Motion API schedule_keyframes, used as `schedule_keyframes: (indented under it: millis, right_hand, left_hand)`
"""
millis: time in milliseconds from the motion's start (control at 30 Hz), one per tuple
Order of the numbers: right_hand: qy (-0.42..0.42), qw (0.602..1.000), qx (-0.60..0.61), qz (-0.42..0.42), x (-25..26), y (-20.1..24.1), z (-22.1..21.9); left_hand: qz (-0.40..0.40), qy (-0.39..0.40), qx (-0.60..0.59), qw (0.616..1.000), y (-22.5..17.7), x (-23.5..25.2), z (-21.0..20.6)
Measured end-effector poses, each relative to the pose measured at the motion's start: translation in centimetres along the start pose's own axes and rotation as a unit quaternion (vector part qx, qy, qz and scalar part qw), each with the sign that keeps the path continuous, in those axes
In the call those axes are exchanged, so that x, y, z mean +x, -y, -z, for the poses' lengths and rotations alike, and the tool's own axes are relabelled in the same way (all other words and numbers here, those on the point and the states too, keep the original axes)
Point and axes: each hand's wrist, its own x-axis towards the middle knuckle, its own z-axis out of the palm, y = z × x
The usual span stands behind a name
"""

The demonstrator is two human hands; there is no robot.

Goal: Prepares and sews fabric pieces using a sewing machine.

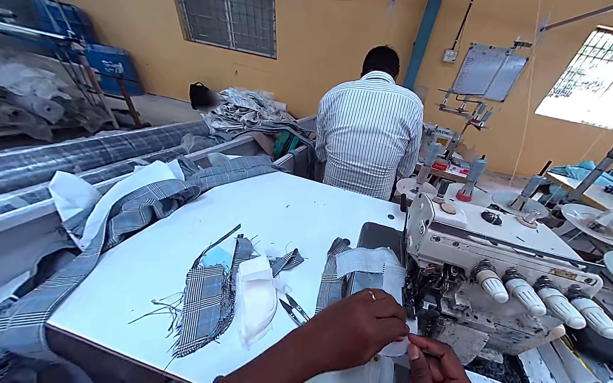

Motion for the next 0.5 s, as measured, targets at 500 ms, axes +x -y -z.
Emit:
schedule_keyframes:
  millis: [500]
  right_hand:
    - [-0.073,0.853,-0.431,0.284,-1.4,-2.4,-0.8]
  left_hand:
    - [-0.097,0.119,-0.107,0.982,3.0,0.5,2.6]
